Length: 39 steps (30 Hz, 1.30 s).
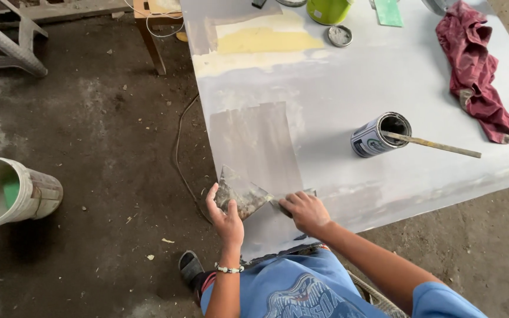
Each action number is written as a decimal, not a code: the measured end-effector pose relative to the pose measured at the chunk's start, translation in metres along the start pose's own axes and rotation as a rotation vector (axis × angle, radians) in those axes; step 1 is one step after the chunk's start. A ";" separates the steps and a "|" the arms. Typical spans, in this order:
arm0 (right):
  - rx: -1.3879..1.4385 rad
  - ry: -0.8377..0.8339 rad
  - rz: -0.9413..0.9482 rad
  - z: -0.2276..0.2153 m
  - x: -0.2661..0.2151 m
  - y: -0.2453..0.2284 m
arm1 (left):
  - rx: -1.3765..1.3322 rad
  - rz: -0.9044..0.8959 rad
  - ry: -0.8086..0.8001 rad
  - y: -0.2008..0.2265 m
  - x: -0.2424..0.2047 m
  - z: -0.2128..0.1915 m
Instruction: The person scoops filler from a can onto a hawk and spreads it onto a white surface using a putty knife. They repeatedly smooth the filler across the surface, occasionally wiping the tool on the hawk.
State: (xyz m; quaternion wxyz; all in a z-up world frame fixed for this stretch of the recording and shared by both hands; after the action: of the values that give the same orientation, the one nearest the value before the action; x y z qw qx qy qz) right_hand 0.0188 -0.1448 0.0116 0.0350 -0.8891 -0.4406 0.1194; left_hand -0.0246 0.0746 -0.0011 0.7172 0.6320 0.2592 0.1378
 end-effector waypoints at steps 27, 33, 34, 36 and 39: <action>1.412 0.458 0.466 0.034 -0.066 0.039 | -0.072 -0.111 -0.090 0.011 -0.020 0.063; 1.621 0.575 0.642 0.042 -0.093 0.048 | -0.139 -0.095 -0.082 0.033 -0.008 0.073; 1.624 0.574 0.644 0.043 -0.087 0.051 | -0.137 -0.097 -0.082 0.033 -0.007 0.075; 1.810 0.774 0.626 0.040 -0.084 0.056 | 0.073 0.177 -0.019 0.045 -0.016 0.082; 1.905 0.809 0.638 0.038 -0.057 0.062 | 0.188 0.246 -0.026 0.044 -0.028 0.102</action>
State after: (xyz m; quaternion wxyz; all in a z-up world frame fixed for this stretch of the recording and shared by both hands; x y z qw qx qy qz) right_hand 0.0250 -0.2293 -0.0251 0.8214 -0.5437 0.1292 0.1140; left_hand 0.0140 -0.0183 0.0545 0.6357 0.7252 0.1824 0.1915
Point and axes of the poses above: each hand's wrist, its own x-axis towards the middle knuckle, its own z-axis out of the palm, y = z × x, the point moved 5 cm from there along x, towards the middle knuckle, and after that the axes turned 13 degrees about -z, right-handed, at the moved point
